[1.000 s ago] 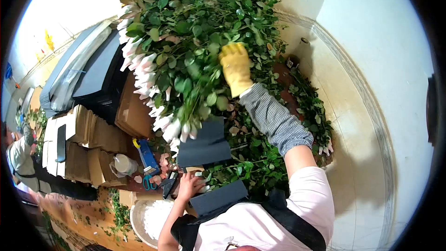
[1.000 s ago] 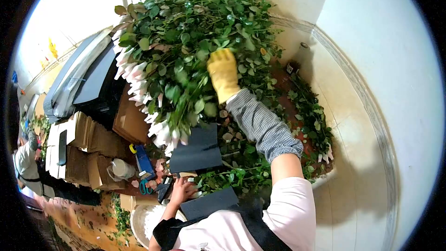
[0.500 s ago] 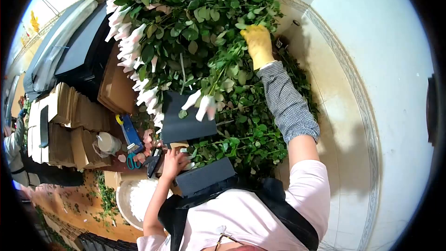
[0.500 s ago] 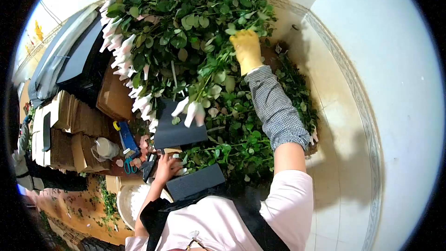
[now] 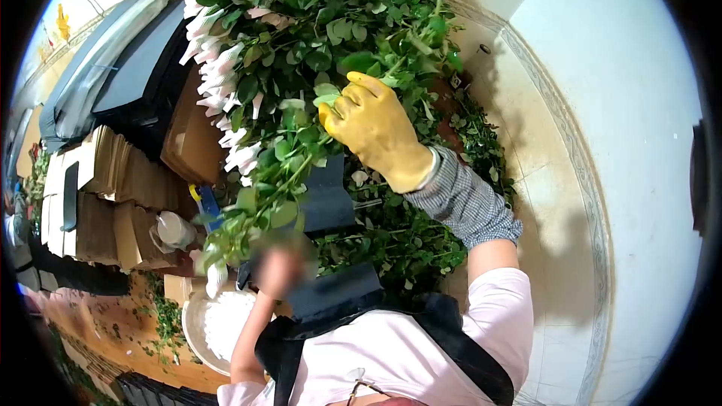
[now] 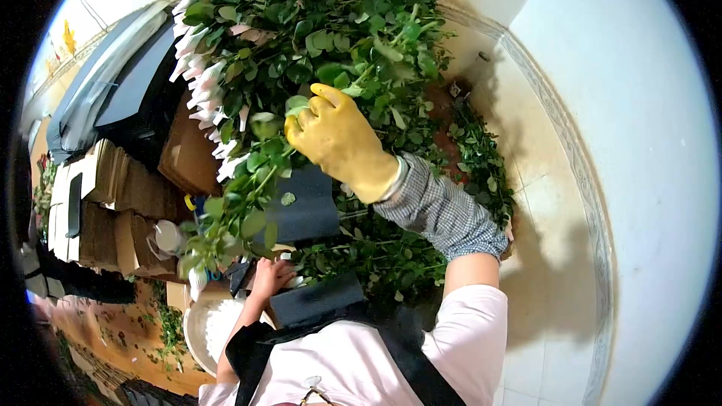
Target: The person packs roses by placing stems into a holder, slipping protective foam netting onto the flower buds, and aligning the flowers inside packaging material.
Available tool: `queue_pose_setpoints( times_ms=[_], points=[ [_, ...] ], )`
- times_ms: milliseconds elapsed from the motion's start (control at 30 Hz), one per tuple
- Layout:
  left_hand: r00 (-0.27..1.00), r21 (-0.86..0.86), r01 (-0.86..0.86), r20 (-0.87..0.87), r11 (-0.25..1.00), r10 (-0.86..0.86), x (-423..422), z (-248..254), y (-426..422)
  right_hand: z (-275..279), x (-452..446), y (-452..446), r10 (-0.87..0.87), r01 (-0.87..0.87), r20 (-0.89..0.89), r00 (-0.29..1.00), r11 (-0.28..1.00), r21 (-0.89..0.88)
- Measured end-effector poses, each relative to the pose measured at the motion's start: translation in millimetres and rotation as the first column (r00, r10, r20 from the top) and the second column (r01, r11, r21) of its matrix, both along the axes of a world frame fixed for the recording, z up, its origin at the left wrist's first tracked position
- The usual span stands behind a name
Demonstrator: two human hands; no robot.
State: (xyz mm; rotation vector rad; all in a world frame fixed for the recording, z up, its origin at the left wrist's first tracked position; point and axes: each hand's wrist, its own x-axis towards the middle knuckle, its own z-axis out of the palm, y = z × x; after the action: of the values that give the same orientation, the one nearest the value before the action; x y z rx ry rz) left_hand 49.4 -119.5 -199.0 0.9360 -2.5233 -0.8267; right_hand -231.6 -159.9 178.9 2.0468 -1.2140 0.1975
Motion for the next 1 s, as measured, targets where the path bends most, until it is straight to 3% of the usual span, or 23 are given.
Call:
queue_pose_setpoints(
  times_ms=[33,167,200,233,267,300,333,367,400,433,500,533,567,600,667,700,733,833,867,900,1000],
  points=[
    [1.000,0.097,-0.009,0.008,0.995,0.008,2,-6,2,6,4,8,-0.063,0.063,-0.004,0.998,0.998,0.016],
    [0.995,0.149,-0.045,-0.082,0.988,0.058,2,16,8,3,-12,11,-0.274,0.274,0.018,0.961,0.962,0.021],
    [0.994,0.148,-0.039,-0.093,0.988,0.053,3,17,8,7,-11,15,-0.250,0.251,0.052,0.967,0.968,-0.023],
    [0.989,0.330,-0.056,-0.109,0.942,0.097,3,17,11,10,-9,22,-0.227,0.227,0.025,0.973,0.974,0.019],
    [0.967,0.648,-0.084,-0.131,0.757,0.220,4,19,13,19,3,32,-0.218,0.217,0.006,0.976,0.974,0.065],
    [0.955,0.739,-0.095,-0.121,0.666,0.270,4,22,13,16,17,34,-0.104,0.105,0.084,0.991,0.994,-0.013],
    [0.983,0.327,-0.009,-0.171,0.945,0.068,-3,19,9,15,31,39,-0.024,0.021,0.076,0.997,0.999,0.033],
    [0.991,-0.212,-0.023,-0.137,0.977,-0.006,-10,17,5,-2,42,37,0.060,-0.069,0.110,0.992,0.994,0.084],
    [0.998,-0.085,0.013,0.057,0.996,-0.008,-12,45,5,-11,52,41,0.114,-0.125,0.092,0.989,0.985,0.123],
    [0.997,-0.111,-0.049,-0.062,0.993,0.043,-6,10,6,-15,59,45,0.095,-0.091,-0.006,0.995,0.969,0.229],
    [0.998,-0.096,0.058,0.012,0.994,-0.057,-10,45,1,-23,67,45,0.140,-0.149,0.092,0.986,0.985,0.092],
    [0.974,0.130,-0.040,-0.217,0.991,0.068,-8,22,6,-21,67,43,0.157,-0.164,0.115,0.981,0.985,0.050],
    [0.870,0.340,-0.070,-0.439,0.938,0.224,-6,0,12,-16,65,38,0.078,-0.082,0.047,0.996,0.992,0.095],
    [0.939,0.180,-0.063,-0.321,0.982,0.119,-1,-22,4,-28,54,22,0.081,-0.080,0.099,0.992,0.997,-0.007],
    [0.999,-0.131,0.026,-0.025,0.991,-0.030,7,-47,-7,-32,21,-4,0.051,-0.049,0.193,0.980,0.999,-0.019],
    [1.000,0.033,0.009,-0.021,0.999,-0.008,5,-18,-8,-33,-1,-18,-0.081,0.085,0.152,0.985,0.996,-0.021],
    [1.000,-0.129,0.014,0.016,0.992,-0.012,2,-2,-5,-33,-26,-32,-0.182,0.188,0.129,0.975,0.982,-0.030],
    [1.000,-0.069,0.015,-0.015,0.997,-0.016,-4,21,-2,-33,-126,-58,-0.405,0.419,0.131,0.905,0.901,-0.107],
    [0.999,-0.086,0.017,-0.037,0.996,-0.020,-6,28,-1,-33,-162,-58,-0.450,0.468,0.143,0.881,0.872,-0.140],
    [1.000,-0.097,-0.008,0.015,0.995,0.010,-1,6,-3,-32,-192,-52,-0.467,0.492,0.163,0.869,0.851,-0.184],
    [0.999,-0.080,-0.031,0.024,0.996,0.033,1,-5,-5,-21,-230,-14,-0.407,0.452,0.207,0.890,0.848,-0.277]
  ],
)
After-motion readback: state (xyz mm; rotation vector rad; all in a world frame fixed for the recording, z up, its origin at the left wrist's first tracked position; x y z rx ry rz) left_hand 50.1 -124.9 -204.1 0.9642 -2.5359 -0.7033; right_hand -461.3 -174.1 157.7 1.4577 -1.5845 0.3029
